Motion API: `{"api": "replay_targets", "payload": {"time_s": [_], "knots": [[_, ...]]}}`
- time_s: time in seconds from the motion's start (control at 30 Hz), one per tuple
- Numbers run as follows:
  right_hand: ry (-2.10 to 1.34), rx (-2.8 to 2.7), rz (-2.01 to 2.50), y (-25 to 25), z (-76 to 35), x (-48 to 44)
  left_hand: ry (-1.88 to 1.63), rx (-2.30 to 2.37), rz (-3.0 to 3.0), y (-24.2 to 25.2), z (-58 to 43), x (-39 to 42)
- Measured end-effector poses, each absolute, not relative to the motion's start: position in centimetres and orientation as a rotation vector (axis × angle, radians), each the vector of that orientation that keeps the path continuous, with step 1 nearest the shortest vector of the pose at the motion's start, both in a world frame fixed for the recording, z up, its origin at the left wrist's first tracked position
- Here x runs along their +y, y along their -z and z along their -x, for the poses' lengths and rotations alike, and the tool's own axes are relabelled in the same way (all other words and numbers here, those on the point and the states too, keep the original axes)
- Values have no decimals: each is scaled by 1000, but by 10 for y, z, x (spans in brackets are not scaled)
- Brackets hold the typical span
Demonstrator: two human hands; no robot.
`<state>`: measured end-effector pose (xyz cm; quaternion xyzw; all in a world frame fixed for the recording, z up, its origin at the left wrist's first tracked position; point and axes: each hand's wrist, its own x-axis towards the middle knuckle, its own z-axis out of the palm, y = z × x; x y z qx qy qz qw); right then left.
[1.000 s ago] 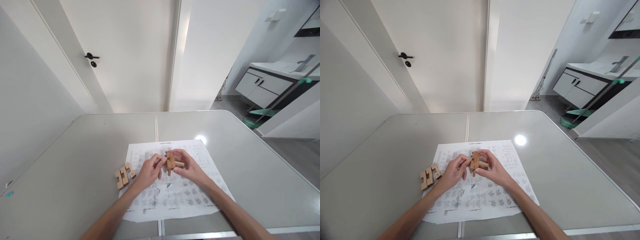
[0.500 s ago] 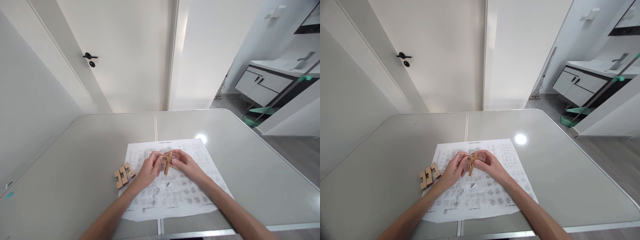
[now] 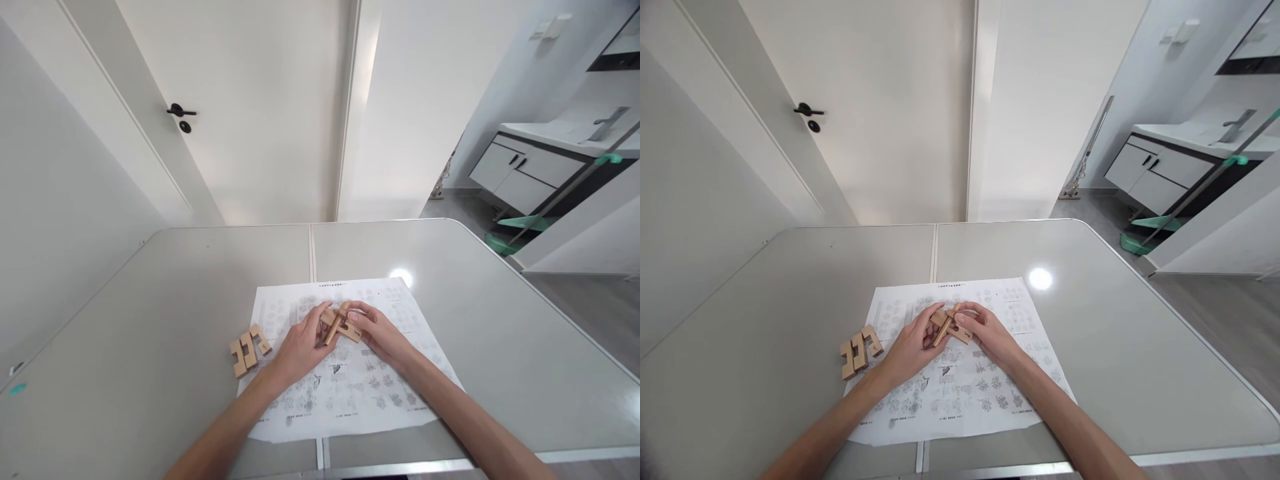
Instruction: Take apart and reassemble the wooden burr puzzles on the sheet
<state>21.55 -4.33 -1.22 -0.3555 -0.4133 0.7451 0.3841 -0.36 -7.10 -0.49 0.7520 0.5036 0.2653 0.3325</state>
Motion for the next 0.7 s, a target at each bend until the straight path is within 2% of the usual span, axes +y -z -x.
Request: {"api": "replay_targets", "payload": {"time_s": [0.5, 0.7], "knots": [[-1886, -1276, 824, 10, -213, -46, -852, 1440, -2165, 9, 1, -71], [-1903, -1259, 777, -1, -211, -49, -733, 1299, -1976, -5, 5, -71]]}}
